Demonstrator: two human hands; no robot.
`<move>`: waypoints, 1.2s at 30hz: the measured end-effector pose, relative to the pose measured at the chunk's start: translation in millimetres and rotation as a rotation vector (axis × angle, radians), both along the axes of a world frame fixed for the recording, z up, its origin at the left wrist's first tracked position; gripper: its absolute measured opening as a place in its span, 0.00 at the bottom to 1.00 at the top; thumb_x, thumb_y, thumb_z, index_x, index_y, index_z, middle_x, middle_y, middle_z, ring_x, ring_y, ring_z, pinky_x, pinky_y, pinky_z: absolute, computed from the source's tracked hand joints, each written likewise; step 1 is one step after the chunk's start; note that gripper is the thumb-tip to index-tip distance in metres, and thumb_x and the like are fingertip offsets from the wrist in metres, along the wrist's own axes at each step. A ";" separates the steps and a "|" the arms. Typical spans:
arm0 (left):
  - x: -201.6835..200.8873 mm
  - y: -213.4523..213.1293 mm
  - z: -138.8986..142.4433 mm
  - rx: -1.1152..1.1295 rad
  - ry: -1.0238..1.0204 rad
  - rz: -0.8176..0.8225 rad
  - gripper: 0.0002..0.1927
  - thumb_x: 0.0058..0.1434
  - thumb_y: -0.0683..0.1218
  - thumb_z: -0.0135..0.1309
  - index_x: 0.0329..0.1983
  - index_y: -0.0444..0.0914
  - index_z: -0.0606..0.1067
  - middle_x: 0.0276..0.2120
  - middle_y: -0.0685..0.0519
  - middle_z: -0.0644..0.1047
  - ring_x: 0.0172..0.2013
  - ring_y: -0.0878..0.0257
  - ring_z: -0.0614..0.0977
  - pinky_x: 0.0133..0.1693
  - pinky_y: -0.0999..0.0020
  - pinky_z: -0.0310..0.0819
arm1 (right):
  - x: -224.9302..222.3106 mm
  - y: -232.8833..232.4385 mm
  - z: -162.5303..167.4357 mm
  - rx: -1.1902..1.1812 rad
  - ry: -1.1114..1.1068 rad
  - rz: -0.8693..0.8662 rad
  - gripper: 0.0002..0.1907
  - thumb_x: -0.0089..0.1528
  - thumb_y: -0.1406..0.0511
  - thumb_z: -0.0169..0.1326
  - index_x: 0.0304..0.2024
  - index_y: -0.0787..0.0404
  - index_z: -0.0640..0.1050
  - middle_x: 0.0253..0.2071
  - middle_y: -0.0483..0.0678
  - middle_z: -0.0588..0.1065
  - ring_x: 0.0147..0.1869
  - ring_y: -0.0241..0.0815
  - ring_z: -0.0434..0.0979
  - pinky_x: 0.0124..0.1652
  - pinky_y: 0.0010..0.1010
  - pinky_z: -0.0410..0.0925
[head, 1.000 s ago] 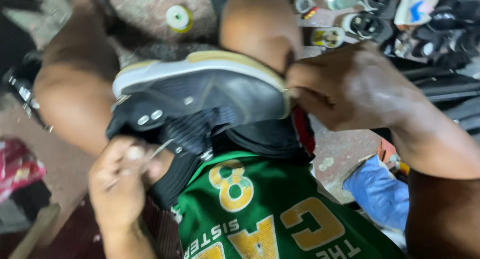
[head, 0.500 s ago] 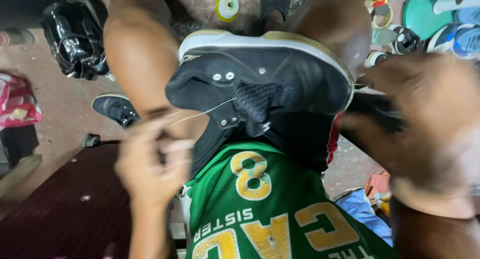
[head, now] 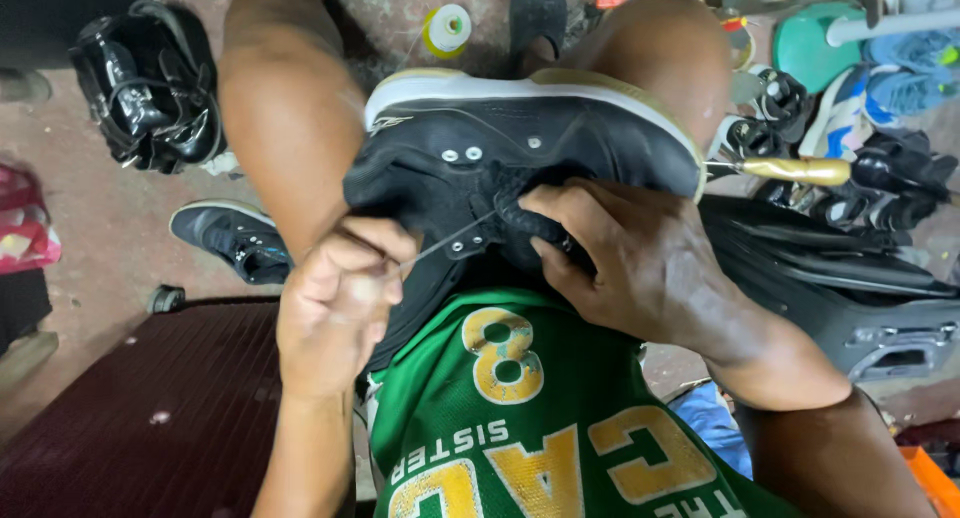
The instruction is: The person sews the sole of a black shoe using a needle and white thread. They repeatedly push the needle through the shoe's sole and pull the thread tight, working along the edge of the sole.
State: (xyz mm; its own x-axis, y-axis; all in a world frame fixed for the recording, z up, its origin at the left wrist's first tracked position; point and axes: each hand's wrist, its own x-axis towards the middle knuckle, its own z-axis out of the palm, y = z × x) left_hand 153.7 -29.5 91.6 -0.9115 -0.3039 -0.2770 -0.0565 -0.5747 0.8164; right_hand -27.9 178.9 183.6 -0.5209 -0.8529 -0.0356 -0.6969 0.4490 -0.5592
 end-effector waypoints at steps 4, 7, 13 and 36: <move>-34.0 10.7 12.7 0.271 -0.059 -0.036 0.08 0.69 0.42 0.54 0.46 0.32 0.76 0.37 0.48 0.77 0.31 0.66 0.74 0.27 0.76 0.69 | 0.5 3.4 -0.2 0.023 0.023 0.002 0.18 0.58 0.66 0.64 0.50 0.59 0.76 0.40 0.49 0.79 0.42 0.50 0.82 0.41 0.40 0.73; -59.4 27.8 16.3 -0.562 -0.154 -0.158 0.09 0.70 0.41 0.53 0.48 0.30 0.77 0.38 0.43 0.80 0.35 0.57 0.81 0.35 0.66 0.76 | -4.8 10.7 9.7 0.008 0.112 0.027 0.21 0.58 0.60 0.67 0.50 0.58 0.78 0.39 0.50 0.78 0.40 0.50 0.81 0.39 0.39 0.73; -108.5 40.8 -0.2 -1.264 -0.214 -0.607 0.13 0.59 0.41 0.56 0.47 0.32 0.79 0.38 0.36 0.80 0.42 0.40 0.82 0.48 0.51 0.76 | -41.7 67.8 48.8 0.158 0.316 -0.078 0.16 0.64 0.59 0.62 0.52 0.56 0.79 0.43 0.50 0.78 0.47 0.53 0.81 0.45 0.42 0.73; -119.2 25.9 -110.2 -0.593 -0.264 -1.006 0.24 0.63 0.50 0.54 0.60 0.37 0.75 0.57 0.50 0.78 0.57 0.61 0.75 0.59 0.64 0.68 | -84.9 123.0 2.8 0.331 0.059 0.082 0.07 0.62 0.70 0.55 0.41 0.58 0.72 0.31 0.48 0.75 0.31 0.49 0.80 0.27 0.44 0.69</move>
State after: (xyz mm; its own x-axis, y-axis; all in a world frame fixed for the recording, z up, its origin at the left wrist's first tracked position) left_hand 34.5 -3.5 -18.6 -0.7498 0.3694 -0.5490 -0.4708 0.2851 0.8349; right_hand -112.8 301.9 186.5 -0.4609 -0.8391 -0.2888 -0.7649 0.5406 -0.3501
